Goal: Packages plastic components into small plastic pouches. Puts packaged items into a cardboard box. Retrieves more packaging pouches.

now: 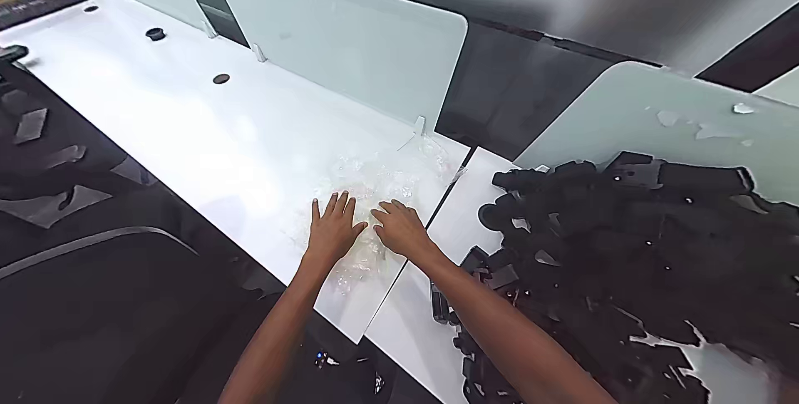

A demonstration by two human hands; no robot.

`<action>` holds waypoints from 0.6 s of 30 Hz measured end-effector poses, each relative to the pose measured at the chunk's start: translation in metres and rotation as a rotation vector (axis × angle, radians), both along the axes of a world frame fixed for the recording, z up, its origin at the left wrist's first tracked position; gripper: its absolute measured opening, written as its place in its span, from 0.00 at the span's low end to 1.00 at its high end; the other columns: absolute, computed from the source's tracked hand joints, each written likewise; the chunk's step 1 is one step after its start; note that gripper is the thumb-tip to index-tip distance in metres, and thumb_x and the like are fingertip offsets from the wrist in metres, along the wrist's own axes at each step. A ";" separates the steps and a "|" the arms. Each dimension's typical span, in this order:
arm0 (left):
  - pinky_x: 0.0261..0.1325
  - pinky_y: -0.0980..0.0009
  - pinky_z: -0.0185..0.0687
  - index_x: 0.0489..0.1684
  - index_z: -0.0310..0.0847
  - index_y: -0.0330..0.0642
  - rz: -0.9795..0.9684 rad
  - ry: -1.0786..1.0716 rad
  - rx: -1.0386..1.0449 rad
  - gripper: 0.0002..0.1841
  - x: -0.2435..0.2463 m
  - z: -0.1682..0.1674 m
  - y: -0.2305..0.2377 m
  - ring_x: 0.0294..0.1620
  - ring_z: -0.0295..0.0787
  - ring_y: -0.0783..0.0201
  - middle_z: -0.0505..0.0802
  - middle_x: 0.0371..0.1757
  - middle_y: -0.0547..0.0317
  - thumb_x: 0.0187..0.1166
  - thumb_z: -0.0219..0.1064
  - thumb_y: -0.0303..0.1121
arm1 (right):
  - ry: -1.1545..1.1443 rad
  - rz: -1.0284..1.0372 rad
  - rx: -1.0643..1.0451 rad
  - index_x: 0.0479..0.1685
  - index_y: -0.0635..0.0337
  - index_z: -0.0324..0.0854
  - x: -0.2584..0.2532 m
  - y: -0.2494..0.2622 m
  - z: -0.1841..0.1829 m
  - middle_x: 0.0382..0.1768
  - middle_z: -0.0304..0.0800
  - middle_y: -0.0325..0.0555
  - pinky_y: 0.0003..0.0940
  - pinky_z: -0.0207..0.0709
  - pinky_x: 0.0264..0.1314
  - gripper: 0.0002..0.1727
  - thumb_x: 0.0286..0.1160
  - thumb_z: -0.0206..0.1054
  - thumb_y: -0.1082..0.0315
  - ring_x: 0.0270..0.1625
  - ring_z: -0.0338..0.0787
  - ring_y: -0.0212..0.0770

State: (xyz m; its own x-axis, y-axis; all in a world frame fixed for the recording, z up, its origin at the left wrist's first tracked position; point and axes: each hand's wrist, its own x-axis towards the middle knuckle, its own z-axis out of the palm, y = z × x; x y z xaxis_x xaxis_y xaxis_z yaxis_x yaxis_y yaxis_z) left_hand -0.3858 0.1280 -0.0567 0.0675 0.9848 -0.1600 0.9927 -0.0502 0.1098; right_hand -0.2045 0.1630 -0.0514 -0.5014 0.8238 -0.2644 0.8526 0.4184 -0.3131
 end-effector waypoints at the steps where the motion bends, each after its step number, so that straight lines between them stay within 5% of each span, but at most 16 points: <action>1: 0.90 0.31 0.32 0.90 0.62 0.46 -0.002 -0.006 -0.001 0.39 -0.001 0.000 0.000 0.95 0.48 0.51 0.62 0.93 0.54 0.87 0.49 0.64 | 0.010 0.001 0.001 0.80 0.44 0.78 0.001 -0.001 -0.003 0.85 0.71 0.45 0.64 0.62 0.81 0.25 0.89 0.54 0.53 0.90 0.63 0.54; 7: 0.87 0.25 0.32 0.75 0.81 0.42 -0.034 -0.057 0.254 0.28 0.013 0.028 -0.010 0.94 0.49 0.42 0.77 0.84 0.48 0.85 0.62 0.53 | 0.227 -0.084 0.104 0.73 0.51 0.84 0.014 -0.012 0.024 0.78 0.79 0.53 0.58 0.64 0.83 0.23 0.87 0.59 0.53 0.85 0.70 0.56; 11: 0.89 0.28 0.32 0.68 0.86 0.42 -0.099 -0.091 0.334 0.25 0.039 0.053 -0.032 0.93 0.51 0.40 0.82 0.78 0.46 0.86 0.62 0.51 | 0.371 -0.170 0.085 0.66 0.54 0.87 0.041 -0.040 0.047 0.68 0.87 0.50 0.52 0.71 0.78 0.21 0.85 0.60 0.54 0.75 0.81 0.52; 18: 0.86 0.43 0.62 0.65 0.86 0.41 -0.417 -0.313 0.245 0.22 0.135 0.076 -0.086 0.84 0.71 0.43 0.88 0.71 0.47 0.86 0.62 0.47 | 0.665 -0.467 -0.047 0.58 0.53 0.91 0.152 -0.132 0.069 0.51 0.95 0.43 0.39 0.82 0.62 0.17 0.85 0.61 0.56 0.54 0.92 0.37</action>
